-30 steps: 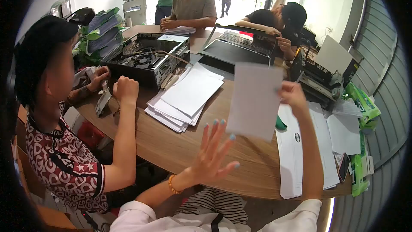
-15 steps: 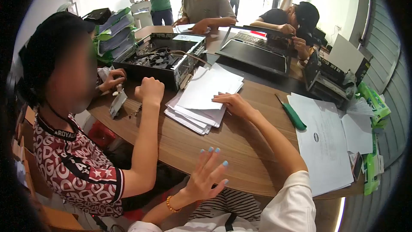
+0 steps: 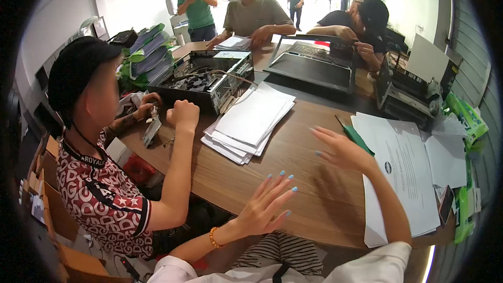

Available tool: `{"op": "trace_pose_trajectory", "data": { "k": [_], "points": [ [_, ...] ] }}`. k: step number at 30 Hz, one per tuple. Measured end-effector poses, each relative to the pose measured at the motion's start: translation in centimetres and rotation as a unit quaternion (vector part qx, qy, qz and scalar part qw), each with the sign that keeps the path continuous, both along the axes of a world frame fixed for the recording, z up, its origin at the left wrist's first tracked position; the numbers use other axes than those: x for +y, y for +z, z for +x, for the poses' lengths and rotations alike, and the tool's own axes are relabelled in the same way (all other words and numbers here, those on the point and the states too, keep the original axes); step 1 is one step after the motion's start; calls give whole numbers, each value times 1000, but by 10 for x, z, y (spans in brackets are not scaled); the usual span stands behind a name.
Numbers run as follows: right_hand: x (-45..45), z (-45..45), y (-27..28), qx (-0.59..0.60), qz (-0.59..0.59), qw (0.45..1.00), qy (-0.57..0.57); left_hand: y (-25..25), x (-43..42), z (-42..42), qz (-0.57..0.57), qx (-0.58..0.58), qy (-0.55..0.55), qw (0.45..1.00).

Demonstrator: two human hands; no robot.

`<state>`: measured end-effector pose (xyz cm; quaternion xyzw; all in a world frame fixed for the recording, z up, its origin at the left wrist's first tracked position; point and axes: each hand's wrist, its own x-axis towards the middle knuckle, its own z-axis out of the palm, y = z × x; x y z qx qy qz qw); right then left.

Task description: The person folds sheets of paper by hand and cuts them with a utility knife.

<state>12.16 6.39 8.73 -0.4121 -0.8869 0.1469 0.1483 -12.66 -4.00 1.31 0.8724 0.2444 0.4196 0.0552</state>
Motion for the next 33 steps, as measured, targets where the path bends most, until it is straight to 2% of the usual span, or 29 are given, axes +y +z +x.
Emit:
{"op": "trace_pose_trajectory", "data": {
  "k": [2, 5, 9, 11, 13, 15, 16, 18, 23, 25, 27, 29, 31, 33],
  "points": [
    [-46, 54, 0, -54, 19, 993, -99, 3, 7, 13, 11, 16, -22, 1000],
    [-118, 117, -24, -127, 66, 956, -257, 12, 18, 39, 27, 32, -59, 997],
    [-191, 141, -63, -60, 85, 935, -339, 16, 34, 79, 42, 63, -119, 990],
    [-221, 123, -66, -103, 56, 932, -344, 20, 39, 100, 27, 75, -152, 985],
    [-239, 116, -67, -86, 2, 942, -326, 26, 45, 119, -3, 73, -187, 980],
    [-247, 105, -64, -93, 4, 946, -311, 24, 55, 137, 0, 135, -185, 973],
    [-251, 100, -57, -100, -14, 939, -328, 22, 60, 146, -14, 130, -206, 970],
    [-255, 93, -47, -93, -2, 953, -287, 16, 72, 164, 17, 159, -172, 972],
    [-269, 99, -61, -144, 40, 949, -276, -3, 117, 202, 48, 189, -128, 972],
    [-273, 106, -69, -78, 112, 951, -276, -9, 136, 208, 80, 187, -63, 977],
    [-273, 103, -65, -65, 121, 947, -290, -14, 153, 205, 64, 195, -68, 976],
    [-272, 102, -63, -49, 129, 944, -301, -10, 168, 200, 17, 283, -65, 957],
    [-273, 102, -63, -37, 126, 944, -304, 0, 179, 186, 1, 278, -57, 959],
    [-274, 99, -64, -37, 129, 943, -306, 15, 189, 166, -10, 348, 36, 937]
  ]
}}
